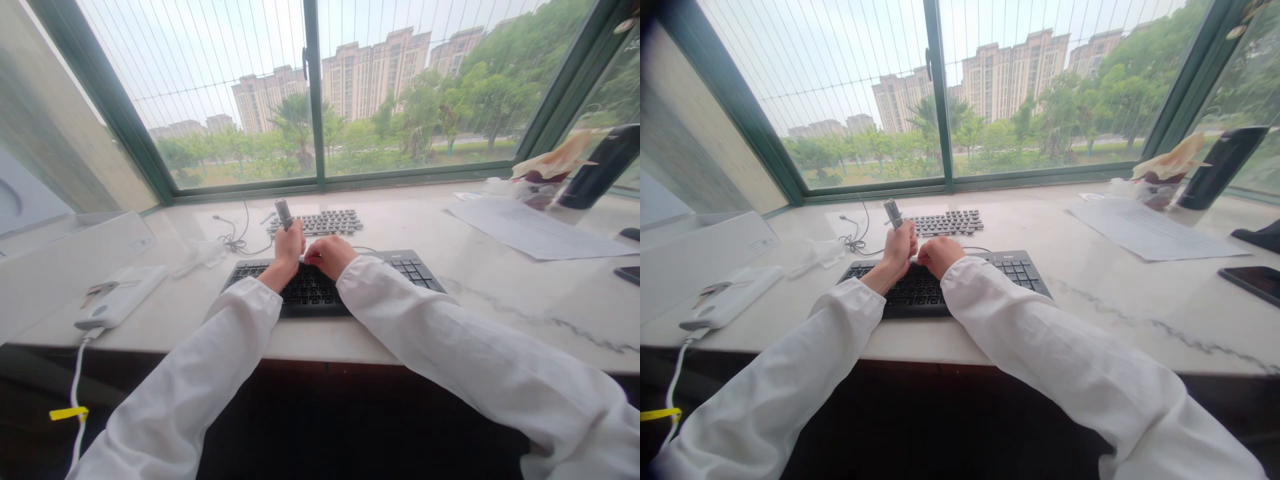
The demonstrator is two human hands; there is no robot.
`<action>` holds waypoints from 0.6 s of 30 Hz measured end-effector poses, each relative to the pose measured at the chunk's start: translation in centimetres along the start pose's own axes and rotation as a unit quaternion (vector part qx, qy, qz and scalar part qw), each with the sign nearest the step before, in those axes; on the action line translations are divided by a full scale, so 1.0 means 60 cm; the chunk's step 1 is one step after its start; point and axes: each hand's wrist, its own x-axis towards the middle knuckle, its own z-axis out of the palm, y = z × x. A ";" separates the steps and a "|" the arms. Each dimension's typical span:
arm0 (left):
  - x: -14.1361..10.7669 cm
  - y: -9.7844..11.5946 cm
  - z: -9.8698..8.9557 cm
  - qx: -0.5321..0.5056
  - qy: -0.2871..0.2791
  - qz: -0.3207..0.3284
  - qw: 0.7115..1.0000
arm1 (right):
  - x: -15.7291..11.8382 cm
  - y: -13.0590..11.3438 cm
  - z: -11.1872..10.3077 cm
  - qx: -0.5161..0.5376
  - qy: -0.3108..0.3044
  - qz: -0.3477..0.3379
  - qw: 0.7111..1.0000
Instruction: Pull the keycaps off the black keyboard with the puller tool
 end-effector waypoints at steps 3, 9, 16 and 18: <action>0.004 -0.003 -0.002 0.010 0.000 0.040 0.999 | -0.001 -0.002 -0.003 -0.004 -0.001 0.002 1.000; -0.001 0.004 -0.002 -0.024 -0.040 0.036 0.998 | 0.000 -0.005 -0.006 -0.008 -0.013 0.005 1.000; -0.009 0.011 -0.003 -0.028 -0.071 0.016 0.997 | 0.002 0.000 0.000 -0.017 -0.006 -0.006 1.000; -0.009 0.011 -0.003 -0.033 -0.073 0.017 0.997 | 0.002 0.001 0.001 -0.016 -0.004 -0.009 1.000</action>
